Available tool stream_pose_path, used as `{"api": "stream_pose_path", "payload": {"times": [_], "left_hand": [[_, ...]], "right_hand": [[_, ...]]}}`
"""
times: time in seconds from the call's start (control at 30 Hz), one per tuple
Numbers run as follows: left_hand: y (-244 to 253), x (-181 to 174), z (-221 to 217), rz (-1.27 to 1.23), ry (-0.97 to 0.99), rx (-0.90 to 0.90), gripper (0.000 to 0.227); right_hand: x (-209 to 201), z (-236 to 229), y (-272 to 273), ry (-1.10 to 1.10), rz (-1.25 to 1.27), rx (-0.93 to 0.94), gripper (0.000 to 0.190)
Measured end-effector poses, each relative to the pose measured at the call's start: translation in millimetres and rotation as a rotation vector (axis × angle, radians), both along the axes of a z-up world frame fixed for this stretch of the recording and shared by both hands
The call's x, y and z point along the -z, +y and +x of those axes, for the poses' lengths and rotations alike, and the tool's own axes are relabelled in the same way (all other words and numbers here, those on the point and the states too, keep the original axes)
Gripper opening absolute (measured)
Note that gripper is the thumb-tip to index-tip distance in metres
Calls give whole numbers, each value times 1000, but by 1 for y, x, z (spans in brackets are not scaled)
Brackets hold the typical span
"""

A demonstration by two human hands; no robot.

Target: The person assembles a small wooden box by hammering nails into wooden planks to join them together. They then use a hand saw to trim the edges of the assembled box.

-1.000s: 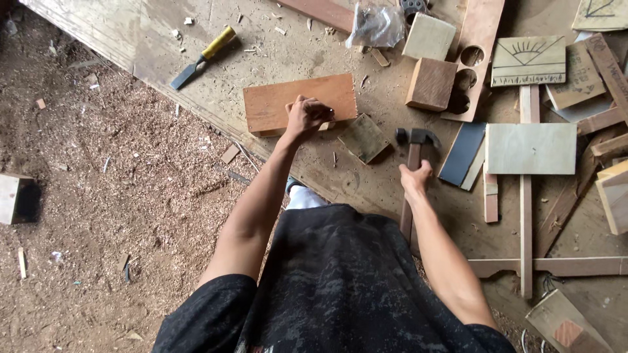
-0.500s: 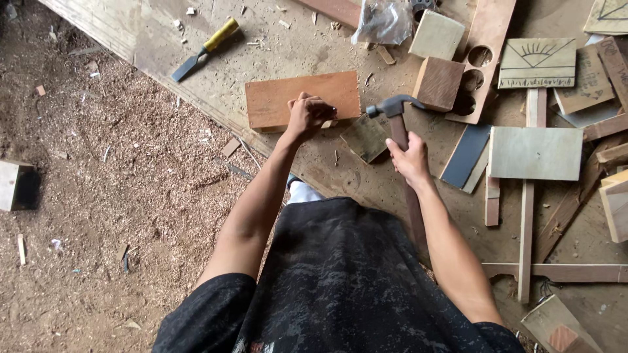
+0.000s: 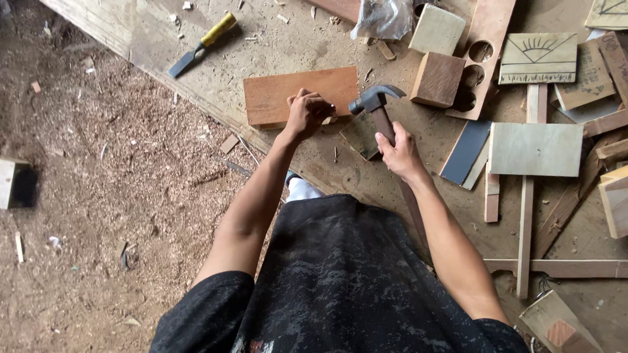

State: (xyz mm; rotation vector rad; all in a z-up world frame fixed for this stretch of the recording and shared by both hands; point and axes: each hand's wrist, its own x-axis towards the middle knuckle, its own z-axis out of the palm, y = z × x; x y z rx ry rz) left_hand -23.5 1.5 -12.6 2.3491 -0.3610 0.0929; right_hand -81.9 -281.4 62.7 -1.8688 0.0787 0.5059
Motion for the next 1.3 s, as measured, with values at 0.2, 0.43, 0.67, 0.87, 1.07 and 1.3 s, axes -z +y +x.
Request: {"api": "stream_pose_path", "payload": {"times": [0.2, 0.43, 0.67, 0.87, 1.07, 1.3], "left_hand": [[-3, -1, -5, -37, 17, -1, 5], [-4, 1, -6, -16, -44, 3, 4], [-1, 1, -10, -41, -71, 30, 3], [-3, -2, -9, -50, -83, 20, 4], [-2, -2, -10, -34, -43, 27, 2], [-3, 4, -7, -23, -20, 26, 3]], "right_hand": [[-2, -6, 1, 27, 6, -18, 25], [-16, -3, 9, 35, -6, -21, 25], [-17, -7, 11, 9, -14, -7, 22], [-10, -7, 12, -208, -151, -70, 30], [-4, -10, 17, -273, -152, -90, 28], [-5, -11, 21, -241, -196, -129, 26]]}}
